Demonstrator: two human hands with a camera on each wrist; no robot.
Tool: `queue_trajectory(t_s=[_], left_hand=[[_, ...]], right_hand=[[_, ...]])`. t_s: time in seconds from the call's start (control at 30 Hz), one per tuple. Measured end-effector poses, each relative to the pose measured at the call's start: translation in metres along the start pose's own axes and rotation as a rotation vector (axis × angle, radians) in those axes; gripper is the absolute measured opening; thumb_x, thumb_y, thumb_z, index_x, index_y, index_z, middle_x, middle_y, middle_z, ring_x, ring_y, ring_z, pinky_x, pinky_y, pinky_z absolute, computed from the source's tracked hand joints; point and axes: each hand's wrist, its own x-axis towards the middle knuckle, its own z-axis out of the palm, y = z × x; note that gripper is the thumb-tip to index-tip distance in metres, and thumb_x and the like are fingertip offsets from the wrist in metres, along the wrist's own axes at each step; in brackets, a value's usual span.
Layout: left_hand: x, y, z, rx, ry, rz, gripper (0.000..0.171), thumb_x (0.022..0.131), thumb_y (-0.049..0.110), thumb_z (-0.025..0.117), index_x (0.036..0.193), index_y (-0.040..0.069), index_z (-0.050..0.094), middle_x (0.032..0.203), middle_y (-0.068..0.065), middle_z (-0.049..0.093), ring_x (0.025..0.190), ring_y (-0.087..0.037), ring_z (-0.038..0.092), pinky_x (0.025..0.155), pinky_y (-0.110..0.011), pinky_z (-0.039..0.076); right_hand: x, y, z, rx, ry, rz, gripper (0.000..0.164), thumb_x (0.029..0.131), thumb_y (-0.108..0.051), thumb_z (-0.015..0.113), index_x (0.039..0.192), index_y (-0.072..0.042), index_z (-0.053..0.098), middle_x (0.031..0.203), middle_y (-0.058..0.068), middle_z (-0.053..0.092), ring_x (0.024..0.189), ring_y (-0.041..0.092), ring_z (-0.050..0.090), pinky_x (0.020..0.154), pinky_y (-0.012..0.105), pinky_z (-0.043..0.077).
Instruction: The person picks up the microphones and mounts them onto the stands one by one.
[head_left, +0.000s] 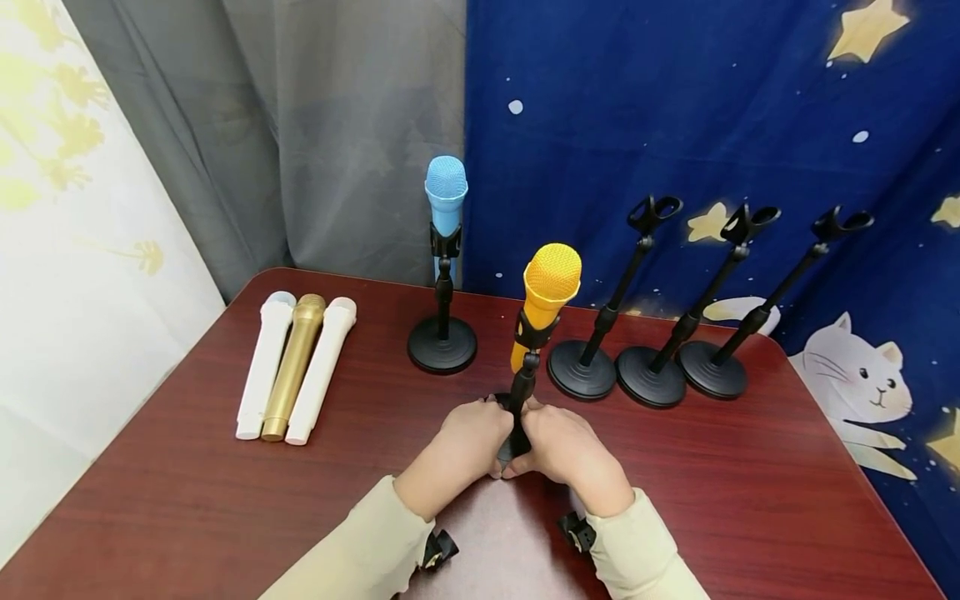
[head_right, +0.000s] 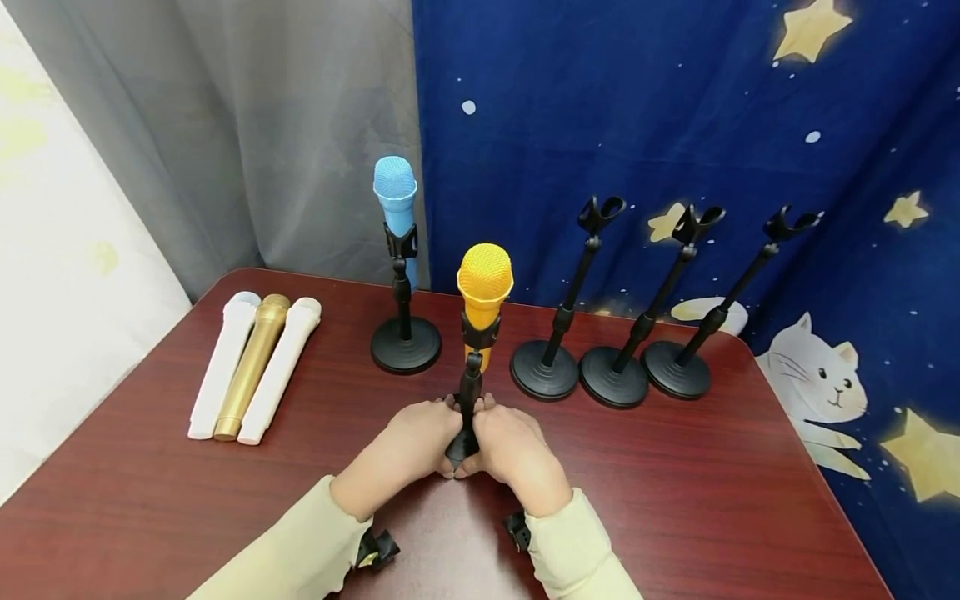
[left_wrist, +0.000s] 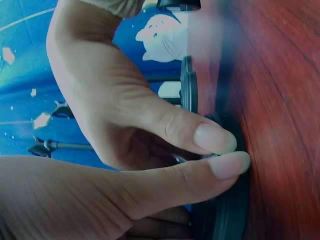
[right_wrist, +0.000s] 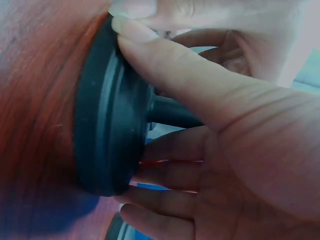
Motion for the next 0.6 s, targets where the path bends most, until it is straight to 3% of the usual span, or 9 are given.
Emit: queue_trajectory(t_s=[0.37,0.6], left_hand=[[0.013,-0.014,0.005,-0.102,0.024,-0.001,0.052,0.065,0.031,0.097,0.106,0.008,0.076,0.109,-0.012,0.074,0.094,-0.026,0.071,0.08,-0.038,0.06],[0.024,-0.025,0.003,-0.163,0.005,0.03,0.052,0.065,0.029,0.097,0.107,0.008,0.075,0.104,-0.01,0.073,0.094,-0.025,0.071,0.081,-0.039,0.059]], right_hand=[[0.013,0.014,0.005,0.127,0.057,-0.078,0.077,0.067,-0.038,0.094,0.131,-0.008,0.063,0.128,0.011,0.069,0.103,0.027,0.071,0.089,0.044,0.056],[0.022,0.017,0.002,0.109,0.055,-0.092,0.076,0.069,-0.039,0.093,0.13,-0.007,0.062,0.126,0.012,0.069,0.108,0.028,0.07,0.094,0.044,0.055]])
